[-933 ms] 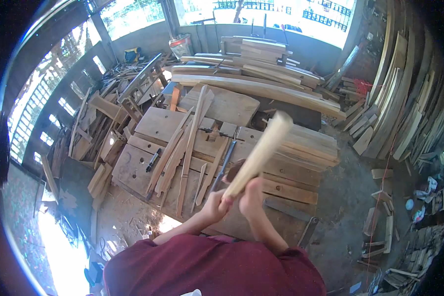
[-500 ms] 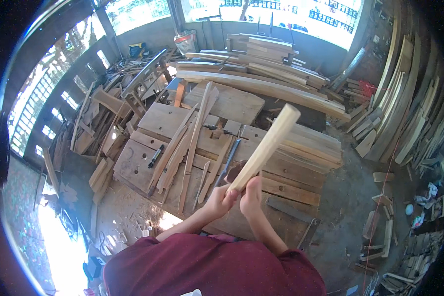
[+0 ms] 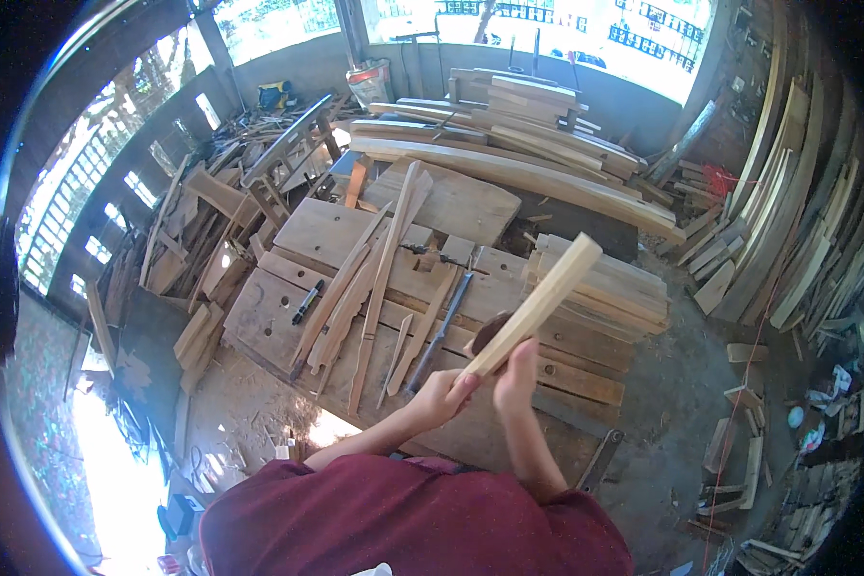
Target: Shaping, sanding, and assembling a wooden handle component on a workbench.
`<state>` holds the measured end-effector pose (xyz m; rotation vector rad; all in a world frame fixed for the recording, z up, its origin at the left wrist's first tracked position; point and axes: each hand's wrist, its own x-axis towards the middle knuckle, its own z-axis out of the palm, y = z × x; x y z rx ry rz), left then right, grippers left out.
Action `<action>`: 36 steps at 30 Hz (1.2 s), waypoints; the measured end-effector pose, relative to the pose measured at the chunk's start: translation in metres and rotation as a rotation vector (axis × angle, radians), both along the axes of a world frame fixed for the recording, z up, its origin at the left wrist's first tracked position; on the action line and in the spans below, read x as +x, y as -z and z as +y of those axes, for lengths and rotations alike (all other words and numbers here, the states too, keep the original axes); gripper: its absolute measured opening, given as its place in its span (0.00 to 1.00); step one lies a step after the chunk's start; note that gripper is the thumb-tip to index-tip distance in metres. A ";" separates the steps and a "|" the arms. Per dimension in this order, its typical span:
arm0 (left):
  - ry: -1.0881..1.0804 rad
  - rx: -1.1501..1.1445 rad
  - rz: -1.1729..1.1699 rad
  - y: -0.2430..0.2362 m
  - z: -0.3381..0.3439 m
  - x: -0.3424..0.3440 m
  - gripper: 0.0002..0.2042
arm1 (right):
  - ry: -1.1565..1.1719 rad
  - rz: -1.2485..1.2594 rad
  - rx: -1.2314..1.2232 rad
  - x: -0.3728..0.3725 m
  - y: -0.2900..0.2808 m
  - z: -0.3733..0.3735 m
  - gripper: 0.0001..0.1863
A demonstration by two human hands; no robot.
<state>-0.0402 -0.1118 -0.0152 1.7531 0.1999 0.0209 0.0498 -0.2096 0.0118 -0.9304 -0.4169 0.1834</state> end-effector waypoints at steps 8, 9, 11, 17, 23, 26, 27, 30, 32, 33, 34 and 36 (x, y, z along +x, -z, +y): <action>0.026 0.051 0.048 0.015 -0.003 -0.010 0.27 | 0.113 0.125 0.050 0.003 -0.006 0.000 0.35; 0.014 -0.018 0.048 0.006 -0.001 -0.003 0.27 | 0.051 0.037 0.021 -0.010 0.003 0.010 0.34; -0.004 -0.077 -0.004 -0.002 -0.001 0.000 0.26 | 0.011 -0.017 -0.043 -0.015 0.002 0.008 0.34; 0.058 0.060 0.060 0.028 -0.007 -0.030 0.27 | 0.050 0.058 0.145 0.039 -0.029 -0.028 0.35; -0.013 -0.089 0.019 -0.012 0.002 0.003 0.26 | 0.093 0.080 -0.013 -0.029 -0.002 0.020 0.33; 0.028 -0.058 0.112 -0.019 -0.004 -0.010 0.26 | 0.212 -0.001 -0.094 0.010 0.015 -0.002 0.33; 0.039 -0.013 0.105 -0.007 -0.004 -0.020 0.27 | 0.153 0.105 -0.006 0.011 -0.020 -0.009 0.33; 0.092 0.020 0.108 0.014 -0.013 -0.036 0.28 | 0.164 0.149 0.100 0.034 -0.033 -0.030 0.34; 0.069 -0.007 0.112 0.013 -0.013 -0.027 0.28 | 0.257 0.219 0.054 0.014 -0.028 -0.014 0.34; 0.027 -0.031 0.117 0.010 -0.012 -0.021 0.29 | 0.231 0.207 0.039 0.000 -0.025 -0.003 0.34; 0.002 -0.065 0.103 0.000 -0.012 -0.015 0.29 | 0.116 0.005 0.025 -0.002 -0.001 -0.001 0.31; 0.022 -0.117 0.050 -0.014 -0.007 -0.006 0.30 | 0.212 0.061 -0.082 -0.020 0.012 0.009 0.28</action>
